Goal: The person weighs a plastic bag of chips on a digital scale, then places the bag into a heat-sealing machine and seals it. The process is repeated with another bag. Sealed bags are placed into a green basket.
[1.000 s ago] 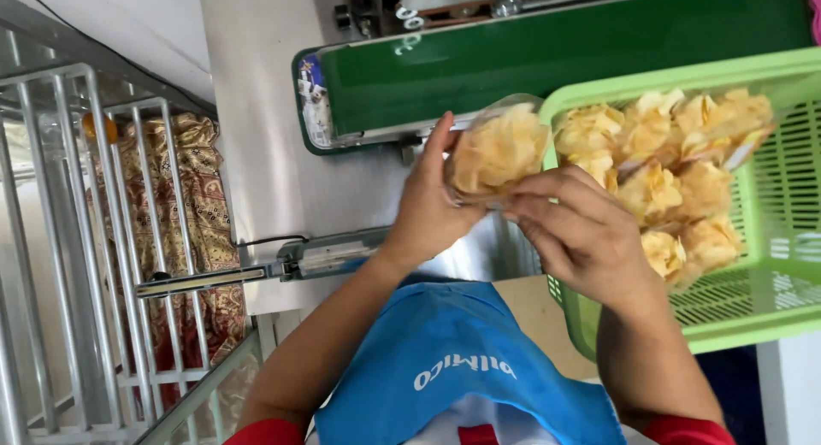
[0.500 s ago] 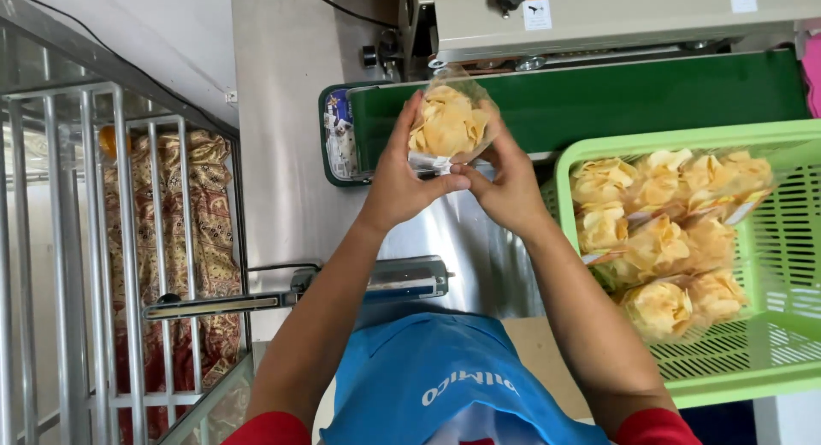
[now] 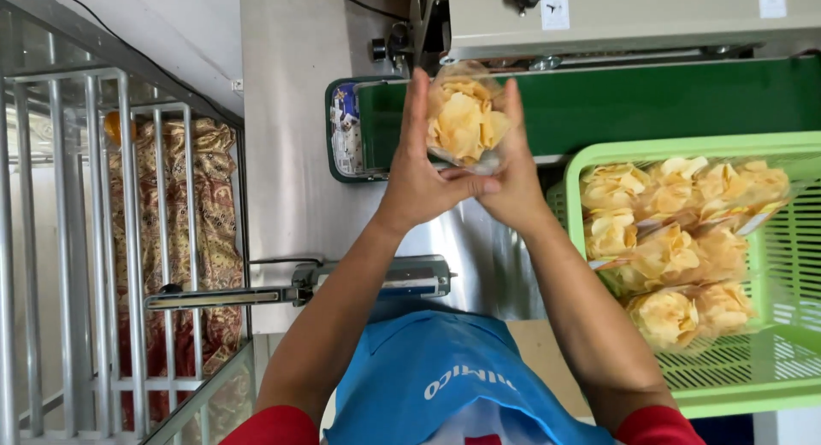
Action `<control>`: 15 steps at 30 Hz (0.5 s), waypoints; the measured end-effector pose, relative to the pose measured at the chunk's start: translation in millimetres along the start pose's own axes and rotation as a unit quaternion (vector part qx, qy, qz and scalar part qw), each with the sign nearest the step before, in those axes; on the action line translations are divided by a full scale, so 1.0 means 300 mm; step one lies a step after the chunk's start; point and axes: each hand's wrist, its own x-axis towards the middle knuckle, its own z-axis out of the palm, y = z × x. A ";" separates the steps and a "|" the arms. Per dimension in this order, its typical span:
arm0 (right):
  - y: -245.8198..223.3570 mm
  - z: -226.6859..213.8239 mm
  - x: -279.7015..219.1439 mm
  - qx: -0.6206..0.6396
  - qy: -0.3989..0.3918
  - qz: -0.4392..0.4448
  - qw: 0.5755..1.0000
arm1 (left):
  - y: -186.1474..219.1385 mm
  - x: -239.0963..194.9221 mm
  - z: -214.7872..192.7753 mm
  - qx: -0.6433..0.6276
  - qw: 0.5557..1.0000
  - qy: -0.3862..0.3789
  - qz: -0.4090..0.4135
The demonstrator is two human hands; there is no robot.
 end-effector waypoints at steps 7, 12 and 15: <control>0.012 -0.013 0.010 0.034 0.007 0.004 0.999 | 0.044 0.015 -0.041 -0.002 0.996 -0.033 -0.083; -0.001 -0.054 0.013 -0.078 -0.002 0.021 0.997 | 0.014 0.012 -0.056 0.037 0.998 -0.029 -0.048; -0.017 -0.050 0.033 -0.149 0.031 0.027 0.988 | 0.061 0.036 -0.050 -0.031 0.992 -0.088 -0.088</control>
